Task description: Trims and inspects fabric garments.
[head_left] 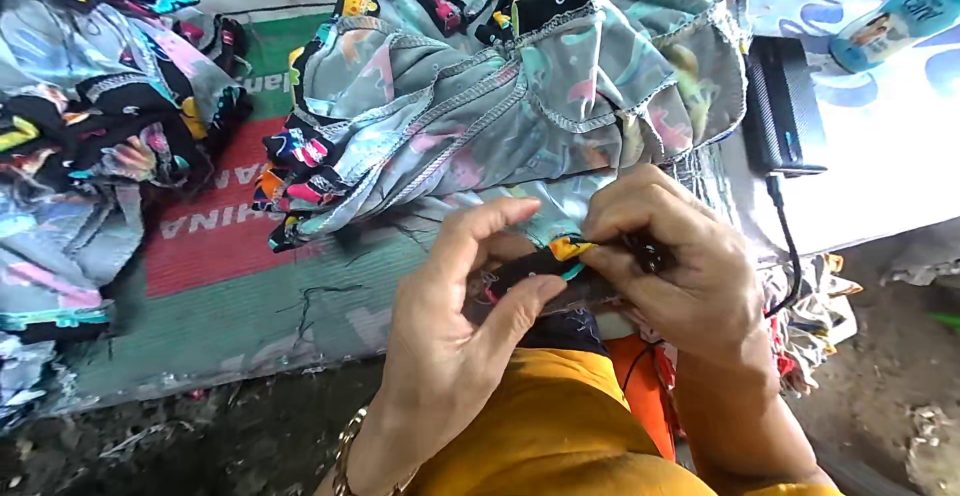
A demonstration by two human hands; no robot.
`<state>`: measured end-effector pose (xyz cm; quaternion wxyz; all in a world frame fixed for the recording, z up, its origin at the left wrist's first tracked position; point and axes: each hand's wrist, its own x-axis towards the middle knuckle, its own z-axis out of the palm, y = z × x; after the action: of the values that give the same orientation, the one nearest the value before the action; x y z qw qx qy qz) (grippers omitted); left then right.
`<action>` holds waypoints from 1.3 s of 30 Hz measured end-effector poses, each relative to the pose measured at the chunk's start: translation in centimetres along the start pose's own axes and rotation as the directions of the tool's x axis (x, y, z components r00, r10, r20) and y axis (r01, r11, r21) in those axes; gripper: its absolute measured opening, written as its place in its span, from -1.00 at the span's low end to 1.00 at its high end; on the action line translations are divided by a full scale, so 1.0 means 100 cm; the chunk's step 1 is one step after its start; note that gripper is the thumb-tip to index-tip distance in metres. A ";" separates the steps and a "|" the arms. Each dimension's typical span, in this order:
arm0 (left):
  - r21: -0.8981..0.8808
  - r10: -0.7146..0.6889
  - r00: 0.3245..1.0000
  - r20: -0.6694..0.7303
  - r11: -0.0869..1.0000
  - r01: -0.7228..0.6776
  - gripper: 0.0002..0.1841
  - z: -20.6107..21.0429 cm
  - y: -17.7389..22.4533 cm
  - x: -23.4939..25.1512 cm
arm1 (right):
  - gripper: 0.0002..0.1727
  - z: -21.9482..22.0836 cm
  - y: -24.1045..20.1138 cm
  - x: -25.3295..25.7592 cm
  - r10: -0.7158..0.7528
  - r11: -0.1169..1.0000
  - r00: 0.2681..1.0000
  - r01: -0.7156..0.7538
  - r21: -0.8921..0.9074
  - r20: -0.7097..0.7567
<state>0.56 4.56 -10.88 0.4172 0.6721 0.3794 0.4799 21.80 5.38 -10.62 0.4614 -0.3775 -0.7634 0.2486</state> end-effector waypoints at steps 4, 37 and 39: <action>0.321 0.088 0.996 0.030 0.943 -0.093 -0.67 -0.009 -0.003 -0.011 | -0.92 0.002 -0.003 -0.018 -0.178 0.962 0.984 0.178 -0.206 0.021; 0.785 0.110 0.993 0.038 0.612 -0.098 -0.86 -0.013 -0.004 -0.035 | -0.90 0.030 -0.011 0.010 0.060 0.990 0.962 -0.022 -0.143 0.267; 0.796 0.101 0.994 0.028 0.599 -0.083 -0.85 -0.017 -0.004 -0.036 | -0.90 0.029 -0.011 0.009 0.072 0.991 0.961 -0.039 -0.125 0.268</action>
<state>-1.99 1.74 -12.13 0.0456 0.8013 0.5222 0.2885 18.53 5.36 -10.68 0.3219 -0.3878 -0.8220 0.2651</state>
